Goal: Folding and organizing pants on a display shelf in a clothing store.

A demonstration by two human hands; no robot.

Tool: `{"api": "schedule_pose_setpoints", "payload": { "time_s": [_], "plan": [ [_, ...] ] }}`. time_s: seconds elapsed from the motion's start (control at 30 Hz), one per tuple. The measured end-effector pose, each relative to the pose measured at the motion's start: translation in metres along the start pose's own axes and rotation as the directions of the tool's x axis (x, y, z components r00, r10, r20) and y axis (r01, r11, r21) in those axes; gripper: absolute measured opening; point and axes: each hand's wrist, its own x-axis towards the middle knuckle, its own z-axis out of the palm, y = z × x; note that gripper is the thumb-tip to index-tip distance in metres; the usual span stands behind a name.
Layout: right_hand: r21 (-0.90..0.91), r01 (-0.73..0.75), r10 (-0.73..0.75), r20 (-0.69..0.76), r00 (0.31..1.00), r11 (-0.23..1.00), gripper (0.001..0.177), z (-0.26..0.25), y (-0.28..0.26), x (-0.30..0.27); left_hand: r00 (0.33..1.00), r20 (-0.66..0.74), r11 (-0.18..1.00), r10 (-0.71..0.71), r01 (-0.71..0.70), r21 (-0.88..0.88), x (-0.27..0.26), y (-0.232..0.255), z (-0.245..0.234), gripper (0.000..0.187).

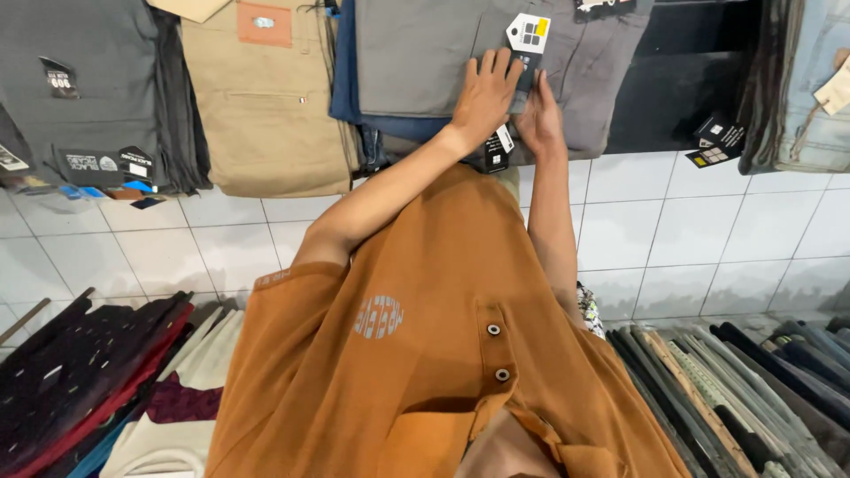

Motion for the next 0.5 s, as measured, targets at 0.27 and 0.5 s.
{"api": "schedule_pose_setpoints", "payload": {
  "time_s": [0.27, 0.5],
  "plan": [
    [-0.024, -0.033, 0.031, -0.061, 0.998, 0.999, 0.042, -0.02, 0.008, 0.006, 0.993, -0.038, 0.898, -0.116, 0.088, -0.43, -0.02, -0.011, 0.035, 0.068],
    [-0.212, 0.042, -0.02, 0.103, 0.995, 0.976, 0.038, -0.022, 0.006, 0.005, 0.978, -0.089, 0.929, -0.187, 0.147, -0.34, -0.026, 0.006, 0.036, 0.079]
  ]
}}
